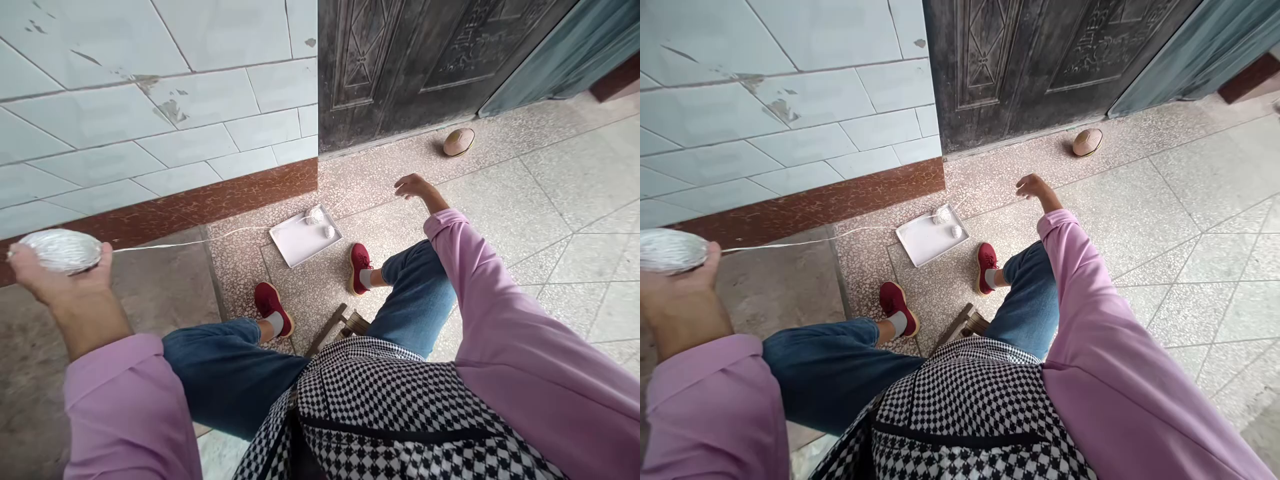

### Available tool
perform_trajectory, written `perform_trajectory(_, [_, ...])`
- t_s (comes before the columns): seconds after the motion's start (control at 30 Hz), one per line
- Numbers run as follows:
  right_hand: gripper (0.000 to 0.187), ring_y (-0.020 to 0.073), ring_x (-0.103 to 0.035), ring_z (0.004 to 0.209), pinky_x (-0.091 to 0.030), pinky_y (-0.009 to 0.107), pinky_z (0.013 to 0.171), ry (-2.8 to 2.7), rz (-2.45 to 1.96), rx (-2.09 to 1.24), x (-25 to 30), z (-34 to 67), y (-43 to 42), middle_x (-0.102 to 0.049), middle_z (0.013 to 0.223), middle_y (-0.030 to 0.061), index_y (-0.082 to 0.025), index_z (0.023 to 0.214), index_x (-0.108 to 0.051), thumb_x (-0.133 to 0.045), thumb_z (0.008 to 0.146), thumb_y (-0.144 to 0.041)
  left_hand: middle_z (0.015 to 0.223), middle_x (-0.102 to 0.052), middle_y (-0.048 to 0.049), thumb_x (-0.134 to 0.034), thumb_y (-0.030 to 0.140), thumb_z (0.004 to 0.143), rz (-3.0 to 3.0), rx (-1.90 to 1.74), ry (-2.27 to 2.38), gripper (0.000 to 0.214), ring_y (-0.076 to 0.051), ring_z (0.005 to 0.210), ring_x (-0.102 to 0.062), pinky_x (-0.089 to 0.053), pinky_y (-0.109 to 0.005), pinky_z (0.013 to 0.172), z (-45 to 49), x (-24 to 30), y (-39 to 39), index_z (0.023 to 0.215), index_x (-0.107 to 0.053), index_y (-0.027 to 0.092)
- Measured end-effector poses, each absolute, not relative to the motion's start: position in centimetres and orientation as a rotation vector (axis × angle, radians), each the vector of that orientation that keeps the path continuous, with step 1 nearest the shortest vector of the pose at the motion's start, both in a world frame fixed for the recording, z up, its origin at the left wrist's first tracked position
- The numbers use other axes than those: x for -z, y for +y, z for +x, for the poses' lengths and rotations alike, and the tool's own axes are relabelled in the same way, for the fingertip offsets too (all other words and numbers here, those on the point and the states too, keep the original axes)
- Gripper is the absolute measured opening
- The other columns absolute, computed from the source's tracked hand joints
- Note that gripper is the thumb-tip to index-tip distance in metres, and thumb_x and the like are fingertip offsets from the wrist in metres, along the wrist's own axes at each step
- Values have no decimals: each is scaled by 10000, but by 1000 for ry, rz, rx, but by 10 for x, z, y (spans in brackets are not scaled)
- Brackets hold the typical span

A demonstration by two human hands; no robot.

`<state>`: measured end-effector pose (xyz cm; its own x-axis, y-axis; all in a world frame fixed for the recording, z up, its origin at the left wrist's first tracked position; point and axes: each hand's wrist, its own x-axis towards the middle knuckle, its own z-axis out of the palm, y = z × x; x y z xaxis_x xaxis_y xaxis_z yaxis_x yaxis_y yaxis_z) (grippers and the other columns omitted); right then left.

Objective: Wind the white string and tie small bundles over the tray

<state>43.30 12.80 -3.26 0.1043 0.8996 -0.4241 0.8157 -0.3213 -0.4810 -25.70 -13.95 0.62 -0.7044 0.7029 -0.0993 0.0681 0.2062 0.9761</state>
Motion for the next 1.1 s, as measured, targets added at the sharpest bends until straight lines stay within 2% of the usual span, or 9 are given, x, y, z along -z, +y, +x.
perform_trajectory(0.03, [140, 104, -722, 657, -646, 265, 770, -1809, -2221, -1039, 31, 425, 128, -918, 995, 218, -14, 1166, -935, -878, 1127, 107, 1843, -708, 31, -735, 917, 489, 618, -1623, 1906, 959, -437, 2029, -197, -300, -766, 1620, -255, -4, -132, 1329, -701, 456])
perform_trajectory(0.1, [272, 142, -819, 796, -693, 289, 904, -1919, -2151, -1059, 26, 403, 132, -968, 1197, 253, -33, 1259, -969, -870, 1078, 144, 1900, -675, 25, -854, 758, 465, 483, -1748, 1789, 971, -422, 2017, -247, -333, -705, 1625, -246, 1, -111, 1358, -700, 412])
perform_trajectory(0.2, [392, 244, -924, 1180, -731, 379, 1190, -2095, -1927, -1028, 21, 357, 138, -980, 1382, 198, -105, 1350, -991, -870, 1051, 118, 1810, -761, 34, -972, 731, 502, 604, -1736, 1579, 938, -475, 1998, -243, -293, -824, 1585, -221, 10, -74, 1334, -699, 395])
perform_trajectory(0.27, [339, 277, -916, 1259, -725, 447, 1264, -2251, -1641, -1003, 21, 321, 138, -973, 1370, 194, -81, 1322, -978, -836, 1069, 95, 1697, -823, 27, -1051, 744, 594, 681, -1725, 1440, 876, -499, 1961, -294, -361, -862, 1504, -197, 18, -50, 1319, -714, 388])
perform_trajectory(0.43, [222, 215, -850, 1183, -729, 361, 1171, -2195, -1137, -1327, 36, 226, 126, -944, 1289, 142, -43, 1252, -886, -859, 1073, 86, 1586, -831, -68, -1159, 675, 679, 749, -1688, 1207, 892, -479, 1807, -475, -532, -807, 1374, -129, 36, -10, 1365, -721, 310])
perform_trajectory(0.63, [463, 288, -867, 1330, -770, 387, 1170, -1963, -803, -1613, 67, 142, 115, -934, 1296, 103, -159, 1334, -825, -974, 932, 17, 1578, -822, -174, -1140, 714, 815, 878, -1541, 1070, 746, -547, 1746, -557, -643, -796, 1274, -74, 47, 4, 1229, -728, 251])
perform_trajectory(0.73, [426, 259, -864, 1213, -756, 349, 1135, -1898, -638, -1759, 78, 126, 110, -914, 1154, 61, -157, 1248, -790, -983, 897, -10, 1624, -813, -210, -1147, 691, 814, 857, -1512, 1017, 737, -577, 1780, -543, -672, -791, 1264, -62, 41, 5, 1232, -736, 244])
perform_trajectory(0.9, [469, 214, -870, 1106, -772, 320, 1073, -1684, -521, -2072, 65, 145, 96, -896, 1146, 57, -180, 1309, -753, -1072, 965, -181, 1618, -807, -192, -1212, 553, 719, 828, -1537, 986, 801, -539, 1712, -621, -727, -710, 1220, -56, 28, 6, 1291, -742, 246])
perform_trajectory(1.1, [622, 190, -848, 877, -771, 230, 723, -1564, -632, -2277, 33, 183, 89, -875, 1127, 83, -207, 1253, -763, -1233, 912, -431, 1422, -837, -110, -1242, 403, 638, 902, -1511, 1011, 829, -423, 1373, -818, -796, -502, 943, -51, 30, 4, 1342, -814, 316])
